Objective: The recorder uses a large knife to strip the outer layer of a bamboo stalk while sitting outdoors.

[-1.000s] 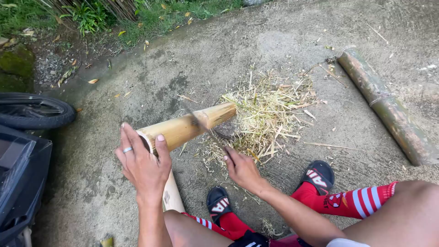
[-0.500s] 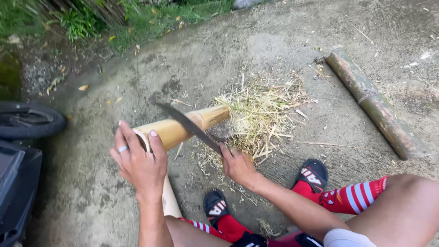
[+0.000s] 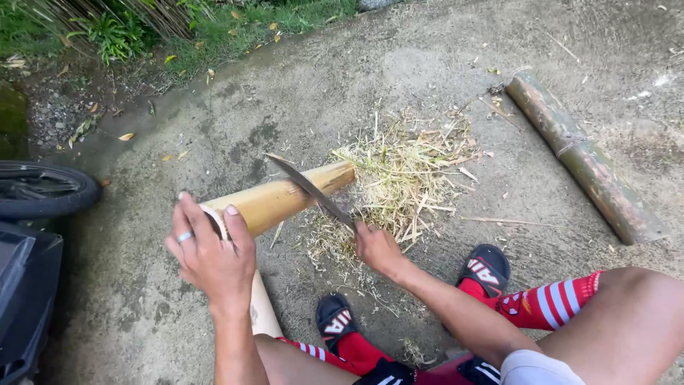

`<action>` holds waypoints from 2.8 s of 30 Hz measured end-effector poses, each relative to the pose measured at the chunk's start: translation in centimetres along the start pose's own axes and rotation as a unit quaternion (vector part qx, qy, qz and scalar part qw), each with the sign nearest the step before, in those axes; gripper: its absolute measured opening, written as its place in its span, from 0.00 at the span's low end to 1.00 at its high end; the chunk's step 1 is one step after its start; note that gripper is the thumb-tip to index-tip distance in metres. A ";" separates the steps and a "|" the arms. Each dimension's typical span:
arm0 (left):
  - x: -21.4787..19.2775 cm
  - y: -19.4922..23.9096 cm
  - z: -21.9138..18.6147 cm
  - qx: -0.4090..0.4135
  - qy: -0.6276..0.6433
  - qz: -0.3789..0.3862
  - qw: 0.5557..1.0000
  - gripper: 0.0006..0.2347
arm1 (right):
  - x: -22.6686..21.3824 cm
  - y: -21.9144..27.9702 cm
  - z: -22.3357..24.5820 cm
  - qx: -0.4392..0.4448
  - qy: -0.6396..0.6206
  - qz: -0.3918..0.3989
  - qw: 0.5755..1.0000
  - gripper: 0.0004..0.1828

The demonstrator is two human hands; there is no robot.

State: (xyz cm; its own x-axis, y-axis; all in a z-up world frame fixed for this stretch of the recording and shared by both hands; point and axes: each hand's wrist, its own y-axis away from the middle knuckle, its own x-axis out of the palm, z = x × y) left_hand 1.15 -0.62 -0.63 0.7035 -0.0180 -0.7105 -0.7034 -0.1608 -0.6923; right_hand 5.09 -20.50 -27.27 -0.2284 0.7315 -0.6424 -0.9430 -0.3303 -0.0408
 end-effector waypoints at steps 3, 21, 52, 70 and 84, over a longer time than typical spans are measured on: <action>0.3 -0.2 0.6 -0.011 -0.001 0.000 1.000 0.26 | -2.5 1.6 3.9 -0.013 0.007 -0.028 0.999 0.16; 0.3 1.2 0.4 0.000 -0.028 -0.024 0.999 0.25 | -3.1 0.2 2.9 0.085 0.015 0.053 0.995 0.14; 2.0 -1.0 3.4 0.045 0.134 -0.056 0.988 0.24 | -2.5 1.3 9.2 0.241 -0.753 0.264 0.553 0.17; 3.5 -0.6 3.6 -0.103 0.201 -0.072 0.971 0.28 | 0.2 -0.2 7.5 0.315 -0.712 0.098 0.620 0.15; 2.5 -0.3 3.6 -0.117 0.174 -0.027 0.977 0.28 | -2.9 2.5 14.4 0.205 -0.680 0.255 0.656 0.14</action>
State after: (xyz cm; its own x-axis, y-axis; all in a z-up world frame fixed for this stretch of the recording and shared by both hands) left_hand 2.76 2.97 -2.69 0.7598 -0.3307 -0.5598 -0.6502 -0.3915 -0.6512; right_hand -0.10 -14.85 -14.47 -0.2806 0.5353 0.7967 -0.5812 -0.7553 0.3028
